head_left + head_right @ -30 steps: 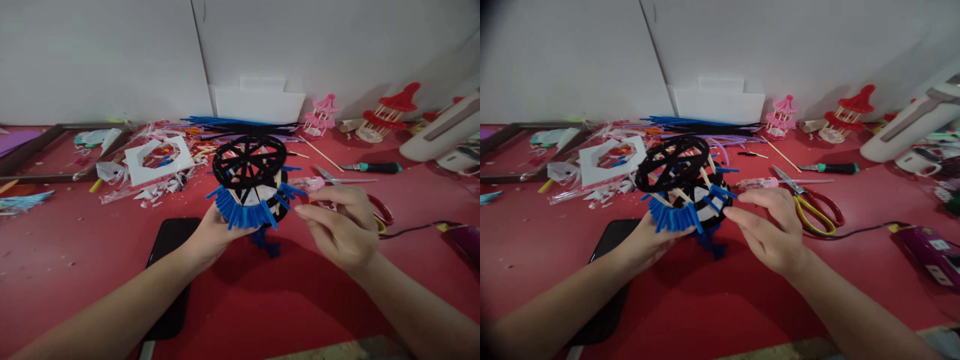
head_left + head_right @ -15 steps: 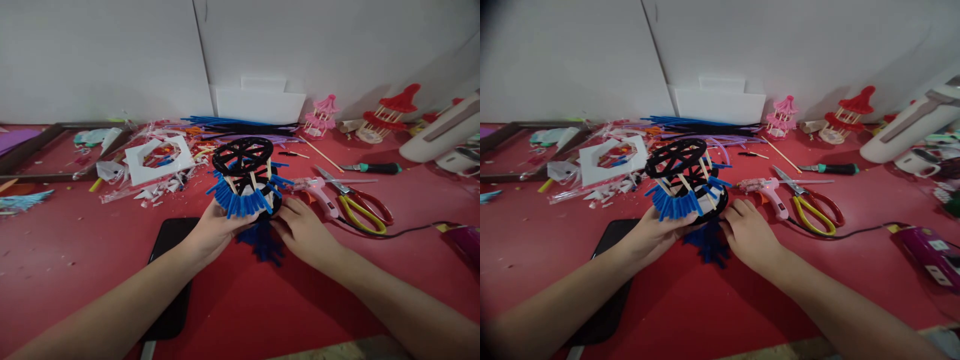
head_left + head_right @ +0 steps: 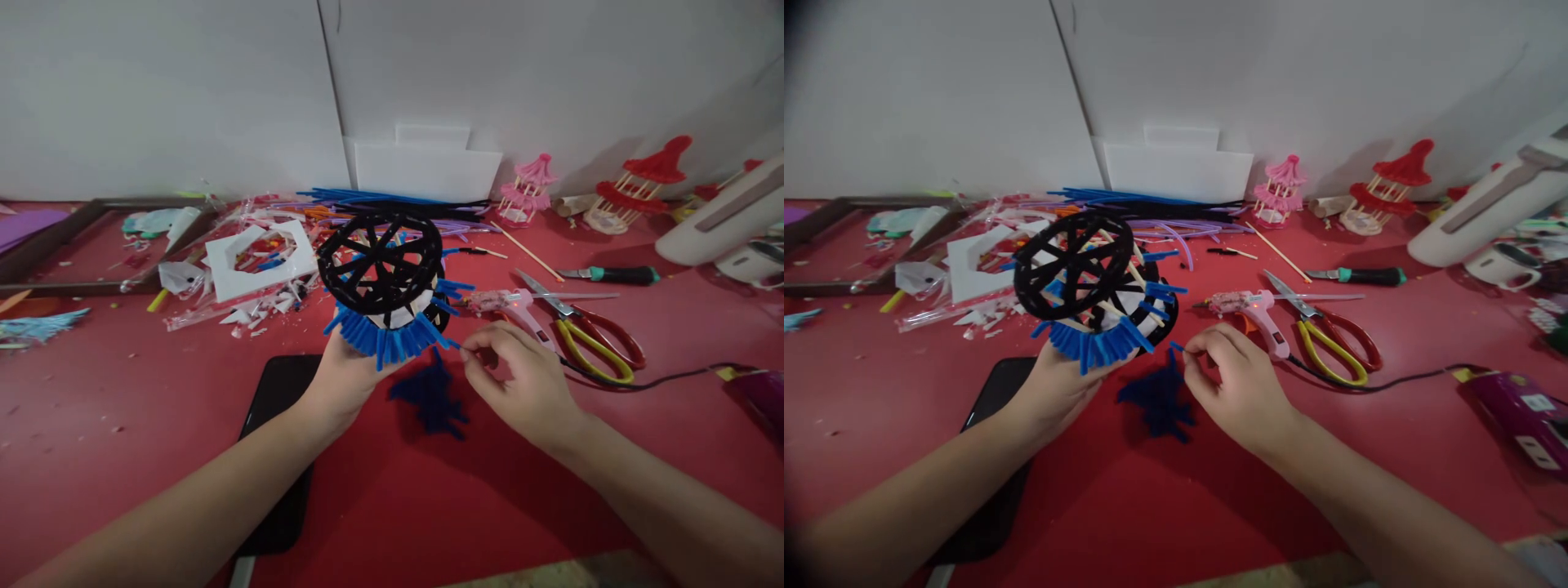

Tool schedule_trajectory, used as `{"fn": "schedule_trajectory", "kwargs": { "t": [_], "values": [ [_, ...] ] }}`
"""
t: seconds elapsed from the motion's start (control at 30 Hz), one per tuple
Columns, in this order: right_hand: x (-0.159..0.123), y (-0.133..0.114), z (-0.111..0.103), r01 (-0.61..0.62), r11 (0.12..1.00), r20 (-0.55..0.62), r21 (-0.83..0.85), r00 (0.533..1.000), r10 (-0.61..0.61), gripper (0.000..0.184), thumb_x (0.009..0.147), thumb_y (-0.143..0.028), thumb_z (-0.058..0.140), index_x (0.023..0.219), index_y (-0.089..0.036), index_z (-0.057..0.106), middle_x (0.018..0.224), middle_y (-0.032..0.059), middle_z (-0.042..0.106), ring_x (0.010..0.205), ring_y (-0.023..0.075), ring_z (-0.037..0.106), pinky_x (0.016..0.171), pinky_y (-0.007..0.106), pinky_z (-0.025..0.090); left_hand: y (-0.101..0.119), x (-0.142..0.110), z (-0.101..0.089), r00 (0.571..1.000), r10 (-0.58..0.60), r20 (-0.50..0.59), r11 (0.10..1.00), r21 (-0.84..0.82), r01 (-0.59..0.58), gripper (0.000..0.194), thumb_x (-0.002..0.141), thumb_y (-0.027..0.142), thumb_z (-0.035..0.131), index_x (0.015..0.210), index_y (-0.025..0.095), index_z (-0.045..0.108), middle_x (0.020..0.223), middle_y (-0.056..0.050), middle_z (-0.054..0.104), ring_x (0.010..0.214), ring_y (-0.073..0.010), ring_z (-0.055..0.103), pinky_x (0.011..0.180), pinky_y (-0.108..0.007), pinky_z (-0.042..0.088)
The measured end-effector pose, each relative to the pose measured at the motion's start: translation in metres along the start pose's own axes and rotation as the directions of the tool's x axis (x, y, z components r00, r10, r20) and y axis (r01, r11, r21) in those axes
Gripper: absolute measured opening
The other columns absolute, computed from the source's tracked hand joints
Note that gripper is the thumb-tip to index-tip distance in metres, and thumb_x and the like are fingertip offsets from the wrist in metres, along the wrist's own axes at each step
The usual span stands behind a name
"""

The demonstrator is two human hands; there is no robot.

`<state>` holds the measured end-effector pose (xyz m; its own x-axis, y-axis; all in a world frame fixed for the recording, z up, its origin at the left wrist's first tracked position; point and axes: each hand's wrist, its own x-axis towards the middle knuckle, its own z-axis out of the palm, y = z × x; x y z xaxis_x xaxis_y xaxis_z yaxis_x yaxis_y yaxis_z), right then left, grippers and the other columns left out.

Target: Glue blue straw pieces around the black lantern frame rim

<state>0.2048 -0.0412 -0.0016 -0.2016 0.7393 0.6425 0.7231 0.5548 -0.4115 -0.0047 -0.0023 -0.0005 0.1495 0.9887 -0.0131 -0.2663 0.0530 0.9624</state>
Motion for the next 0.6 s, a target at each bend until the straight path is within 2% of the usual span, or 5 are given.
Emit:
{"fn": "schedule_trajectory", "kwargs": {
  "t": [0.13,0.23,0.33,0.47,0.6],
  "values": [
    [0.001,-0.011,-0.010,0.056,0.989,-0.103,0.134,0.994,-0.043,0.011,0.091,-0.011,0.067,0.089,-0.022,0.064,0.079,-0.0022,0.069,0.064,0.0089,0.063,0.062,0.021,0.055,0.003,-0.001,0.004,1.000,0.017,0.000,0.992,0.125,-0.017,0.041,0.063,0.036,0.097,0.095,0.023,0.076,0.100,-0.005,0.082,0.097,-0.0285,0.075,0.091,-0.042,0.063],
    [0.001,-0.017,-0.016,0.085,0.988,-0.157,0.130,0.986,-0.065,0.011,0.090,-0.014,0.071,0.089,-0.022,0.064,0.080,-0.0013,0.071,0.064,0.0097,0.065,0.055,0.020,0.053,0.006,-0.003,0.006,0.999,0.046,-0.004,0.982,0.184,-0.045,0.048,0.056,0.033,0.099,0.094,0.024,0.071,0.094,-0.005,0.080,0.102,-0.0321,0.073,0.100,-0.051,0.059],
    [0.002,-0.019,-0.017,0.082,0.990,-0.210,0.111,0.976,-0.058,0.011,0.088,-0.014,0.073,0.087,-0.023,0.065,0.077,-0.0008,0.071,0.059,0.0105,0.062,0.049,0.022,0.050,0.008,-0.006,0.006,0.999,0.049,0.017,0.976,0.213,-0.052,0.046,0.054,0.029,0.098,0.088,0.025,0.068,0.094,-0.005,0.077,0.105,-0.0324,0.071,0.105,-0.053,0.055],
    [0.005,-0.021,-0.015,0.041,0.992,-0.196,0.123,0.980,-0.016,0.013,0.086,-0.013,0.072,0.082,-0.023,0.064,0.072,-0.0029,0.068,0.048,0.0068,0.051,0.042,0.021,0.043,0.001,-0.007,0.008,0.999,0.047,0.012,0.992,0.120,-0.048,0.052,0.053,0.028,0.098,0.094,0.027,0.066,0.092,-0.003,0.075,0.115,-0.0338,0.068,0.110,-0.051,0.050],
    [0.007,-0.023,-0.015,0.012,0.993,-0.158,0.121,0.987,0.008,0.011,0.087,-0.015,0.070,0.081,-0.022,0.066,0.066,-0.0038,0.065,0.048,0.0072,0.052,0.042,0.020,0.044,-0.004,-0.005,0.009,1.000,0.027,-0.015,1.000,0.002,-0.027,0.070,0.047,0.020,0.100,0.107,0.030,0.065,0.103,-0.004,0.076,0.124,-0.0348,0.065,0.112,-0.048,0.049]
  ]
}}
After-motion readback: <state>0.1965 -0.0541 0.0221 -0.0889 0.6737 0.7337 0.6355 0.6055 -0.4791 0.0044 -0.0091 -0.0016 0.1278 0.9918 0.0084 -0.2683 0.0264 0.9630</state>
